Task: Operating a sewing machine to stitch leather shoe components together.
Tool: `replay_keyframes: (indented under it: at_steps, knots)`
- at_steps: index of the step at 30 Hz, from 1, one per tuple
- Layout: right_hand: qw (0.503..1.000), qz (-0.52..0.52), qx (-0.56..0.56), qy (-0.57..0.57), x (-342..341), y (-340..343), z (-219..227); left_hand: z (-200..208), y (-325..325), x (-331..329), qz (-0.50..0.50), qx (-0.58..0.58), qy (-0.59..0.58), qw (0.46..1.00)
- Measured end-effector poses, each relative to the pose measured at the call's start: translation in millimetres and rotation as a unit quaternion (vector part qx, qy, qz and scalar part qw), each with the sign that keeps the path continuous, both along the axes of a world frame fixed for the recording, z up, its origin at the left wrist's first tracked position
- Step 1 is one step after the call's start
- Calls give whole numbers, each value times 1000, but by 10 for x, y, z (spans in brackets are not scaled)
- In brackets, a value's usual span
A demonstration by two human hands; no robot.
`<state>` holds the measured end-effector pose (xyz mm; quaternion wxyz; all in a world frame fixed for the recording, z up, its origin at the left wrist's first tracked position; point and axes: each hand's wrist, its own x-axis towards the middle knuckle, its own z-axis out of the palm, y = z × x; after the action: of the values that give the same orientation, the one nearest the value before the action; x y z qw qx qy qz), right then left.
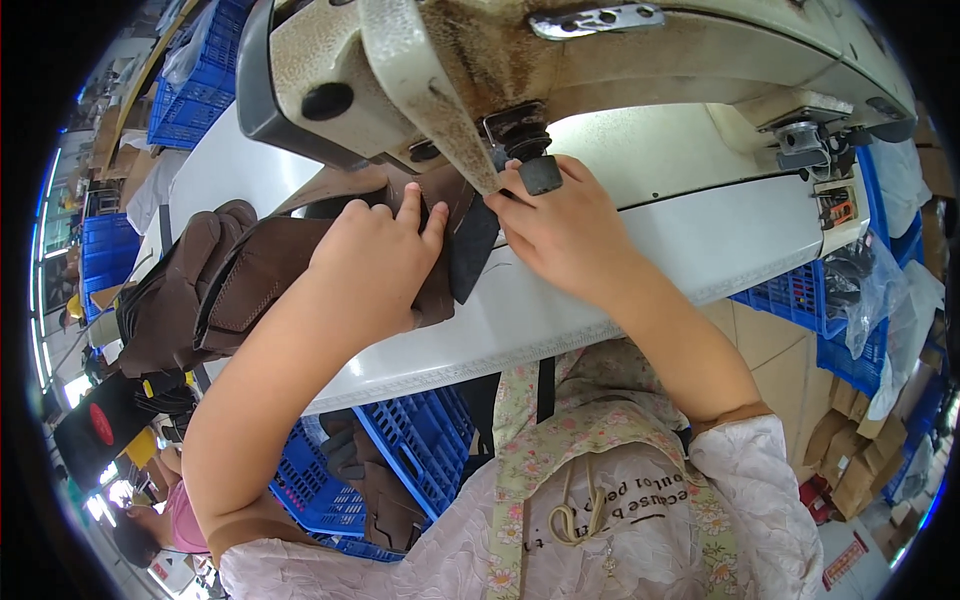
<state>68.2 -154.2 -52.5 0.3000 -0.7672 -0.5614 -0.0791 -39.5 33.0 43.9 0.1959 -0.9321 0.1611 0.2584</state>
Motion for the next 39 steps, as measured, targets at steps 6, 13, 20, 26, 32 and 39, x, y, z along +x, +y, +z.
replay_keyframes:
  at_steps: [6, 13, 20, 26, 32, 39]
  knots:
    - [1000, -16, 18, -9, 14, 20, -29, -54, -15, 15, 8, -13, -17, 1000]
    - [1000, -10, 10, 13, 31, 15, -45, -77, -62, 46, 12, 1, -14, 1000]
    - [1000, -23, 11, -7, 33, 5, -25, 1, -178, 84, 46, 10, 12, 999]
    - [999, -43, -2, 20, -49, 63, 12, -18, -201, -108, 62, 18, -25, 998]
    - [998, -53, 11, 16, -27, 50, -27, 21, -458, -690, 70, 71, -137, 985]
    - [999, -38, 3, 26, -35, 46, -24, -193, -225, -717, -10, 57, -157, 986]
